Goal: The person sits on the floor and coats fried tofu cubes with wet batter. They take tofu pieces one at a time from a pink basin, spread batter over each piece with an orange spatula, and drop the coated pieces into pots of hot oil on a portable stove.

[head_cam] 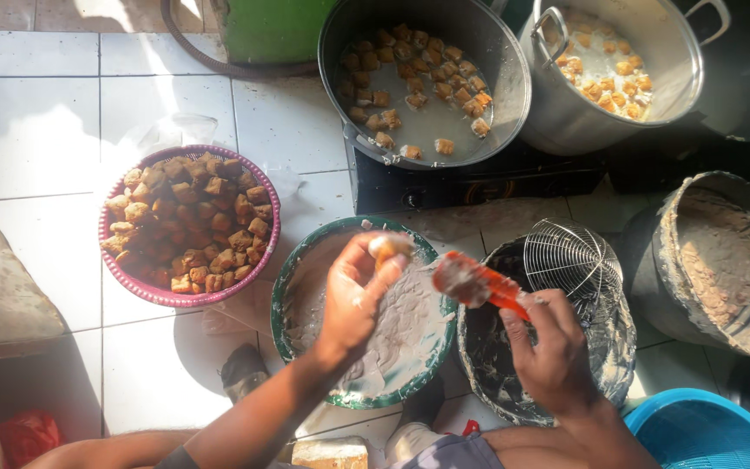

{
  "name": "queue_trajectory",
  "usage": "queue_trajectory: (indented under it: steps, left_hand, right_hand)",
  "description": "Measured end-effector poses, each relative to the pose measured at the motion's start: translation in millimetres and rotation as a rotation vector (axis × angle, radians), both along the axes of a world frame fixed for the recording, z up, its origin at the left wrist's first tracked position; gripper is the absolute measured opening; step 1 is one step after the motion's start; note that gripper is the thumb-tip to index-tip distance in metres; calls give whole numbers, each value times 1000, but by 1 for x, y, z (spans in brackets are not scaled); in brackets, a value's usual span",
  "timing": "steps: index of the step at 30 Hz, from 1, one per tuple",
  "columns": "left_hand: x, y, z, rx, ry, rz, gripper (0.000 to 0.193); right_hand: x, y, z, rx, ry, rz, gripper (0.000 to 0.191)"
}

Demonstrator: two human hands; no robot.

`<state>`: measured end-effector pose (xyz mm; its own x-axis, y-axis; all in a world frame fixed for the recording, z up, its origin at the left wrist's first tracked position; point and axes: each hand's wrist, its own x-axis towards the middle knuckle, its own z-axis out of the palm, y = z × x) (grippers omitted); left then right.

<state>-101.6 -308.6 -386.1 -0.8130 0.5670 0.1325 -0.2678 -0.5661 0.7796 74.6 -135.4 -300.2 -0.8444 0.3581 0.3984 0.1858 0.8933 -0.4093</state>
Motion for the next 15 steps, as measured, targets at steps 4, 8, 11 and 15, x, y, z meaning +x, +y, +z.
queue_trajectory:
  steps: [4, 8, 11, 15]
  left_hand:
    - [-26, 15, -48, -371, 138, 128, 22]
    - [-38, 47, -59, -775, 203, 182, 30]
    - [-96, 84, -26, -641, 619, 376, 48]
    - [-160, 108, 32, -627, 708, 666, 75]
  right_hand:
    - [6, 9, 4, -230, -93, -164, 24]
    - [6, 21, 4, -418, -57, -103, 22]
    - [10, 23, -4, -599, -64, -101, 22]
    - [13, 31, -18, -768, -49, -55, 25]
